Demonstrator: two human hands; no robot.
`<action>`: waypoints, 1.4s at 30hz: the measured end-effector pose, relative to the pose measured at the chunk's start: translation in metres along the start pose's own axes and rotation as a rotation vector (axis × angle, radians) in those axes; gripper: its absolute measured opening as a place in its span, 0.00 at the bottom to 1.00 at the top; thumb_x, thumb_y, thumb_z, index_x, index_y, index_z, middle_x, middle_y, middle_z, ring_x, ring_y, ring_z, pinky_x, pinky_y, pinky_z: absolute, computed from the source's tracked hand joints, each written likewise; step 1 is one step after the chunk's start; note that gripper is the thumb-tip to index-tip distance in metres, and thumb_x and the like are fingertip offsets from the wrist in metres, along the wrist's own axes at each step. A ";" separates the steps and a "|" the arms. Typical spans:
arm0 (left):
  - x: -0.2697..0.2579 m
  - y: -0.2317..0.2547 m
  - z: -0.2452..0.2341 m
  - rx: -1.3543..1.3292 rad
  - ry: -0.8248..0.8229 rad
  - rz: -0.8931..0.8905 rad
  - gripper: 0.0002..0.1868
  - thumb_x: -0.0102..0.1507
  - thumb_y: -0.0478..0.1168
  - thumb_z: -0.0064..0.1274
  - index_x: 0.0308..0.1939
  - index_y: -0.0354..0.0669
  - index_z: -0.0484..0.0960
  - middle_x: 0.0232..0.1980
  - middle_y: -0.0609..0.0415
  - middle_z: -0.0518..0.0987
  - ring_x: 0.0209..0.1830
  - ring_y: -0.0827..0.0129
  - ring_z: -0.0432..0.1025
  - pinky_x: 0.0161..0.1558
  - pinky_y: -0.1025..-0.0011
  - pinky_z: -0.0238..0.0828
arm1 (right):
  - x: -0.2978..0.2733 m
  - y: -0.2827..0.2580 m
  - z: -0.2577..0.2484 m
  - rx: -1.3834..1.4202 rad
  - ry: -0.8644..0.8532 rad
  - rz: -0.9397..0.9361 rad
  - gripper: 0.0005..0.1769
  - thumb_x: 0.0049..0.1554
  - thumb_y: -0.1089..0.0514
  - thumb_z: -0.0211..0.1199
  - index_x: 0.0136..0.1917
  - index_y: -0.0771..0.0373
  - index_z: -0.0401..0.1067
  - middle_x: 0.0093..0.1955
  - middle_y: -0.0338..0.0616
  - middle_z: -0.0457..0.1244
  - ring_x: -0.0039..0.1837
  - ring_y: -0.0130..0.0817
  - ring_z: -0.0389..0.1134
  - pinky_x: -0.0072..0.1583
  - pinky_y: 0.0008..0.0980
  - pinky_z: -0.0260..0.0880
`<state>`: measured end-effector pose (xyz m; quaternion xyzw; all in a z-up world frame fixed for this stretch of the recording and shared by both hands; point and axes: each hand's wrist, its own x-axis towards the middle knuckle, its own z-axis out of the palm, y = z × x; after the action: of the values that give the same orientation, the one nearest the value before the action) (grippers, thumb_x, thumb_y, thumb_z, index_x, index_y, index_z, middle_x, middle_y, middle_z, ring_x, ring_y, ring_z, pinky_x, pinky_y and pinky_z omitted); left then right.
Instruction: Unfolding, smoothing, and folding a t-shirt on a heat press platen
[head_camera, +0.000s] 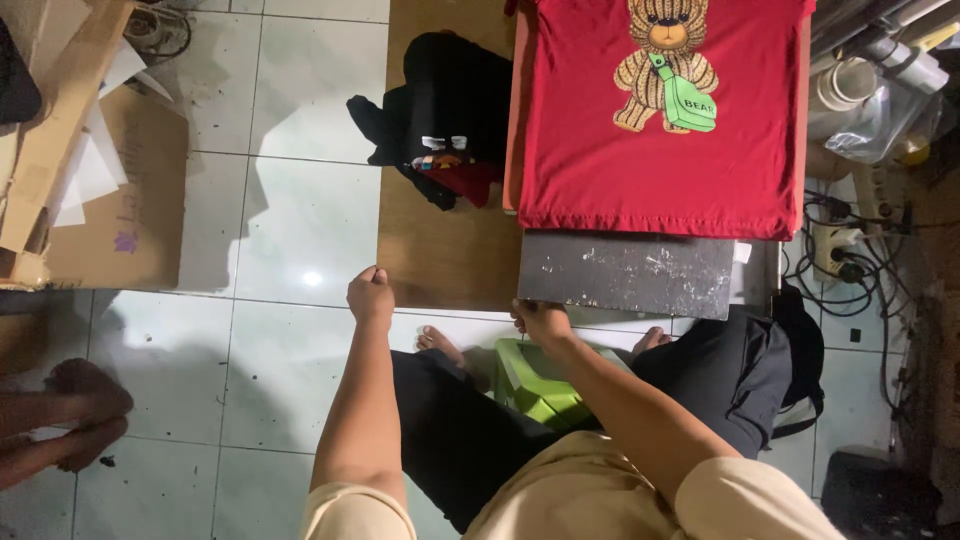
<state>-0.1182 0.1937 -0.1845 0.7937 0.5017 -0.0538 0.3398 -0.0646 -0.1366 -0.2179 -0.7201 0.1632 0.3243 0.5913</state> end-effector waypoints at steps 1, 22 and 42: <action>0.002 0.000 0.001 -0.002 0.000 0.004 0.16 0.71 0.47 0.49 0.59 0.48 0.85 0.54 0.44 0.85 0.59 0.45 0.76 0.61 0.54 0.73 | 0.002 0.000 0.000 0.001 0.002 -0.004 0.15 0.61 0.56 0.64 0.43 0.74 0.75 0.35 0.56 0.69 0.32 0.34 0.71 0.36 0.29 0.78; -0.167 0.232 -0.062 -0.290 0.095 0.735 0.11 0.68 0.43 0.55 0.51 0.44 0.83 0.49 0.46 0.81 0.52 0.51 0.78 0.56 0.54 0.74 | -0.147 -0.197 -0.126 -0.681 -0.238 -0.429 0.20 0.51 0.56 0.65 0.56 0.65 0.77 0.45 0.60 0.72 0.52 0.67 0.72 0.54 0.60 0.69; -0.188 0.360 -0.031 -0.351 0.057 0.799 0.11 0.68 0.40 0.55 0.54 0.47 0.82 0.49 0.44 0.83 0.51 0.48 0.76 0.56 0.57 0.70 | -0.060 -0.304 -0.290 -0.817 0.664 -0.777 0.13 0.56 0.54 0.69 0.55 0.51 0.76 0.56 0.46 0.63 0.56 0.55 0.66 0.57 0.53 0.67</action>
<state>0.0819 -0.0264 0.0938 0.8569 0.1659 0.1900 0.4495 0.1583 -0.3483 0.0745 -0.9552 -0.0713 -0.1167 0.2625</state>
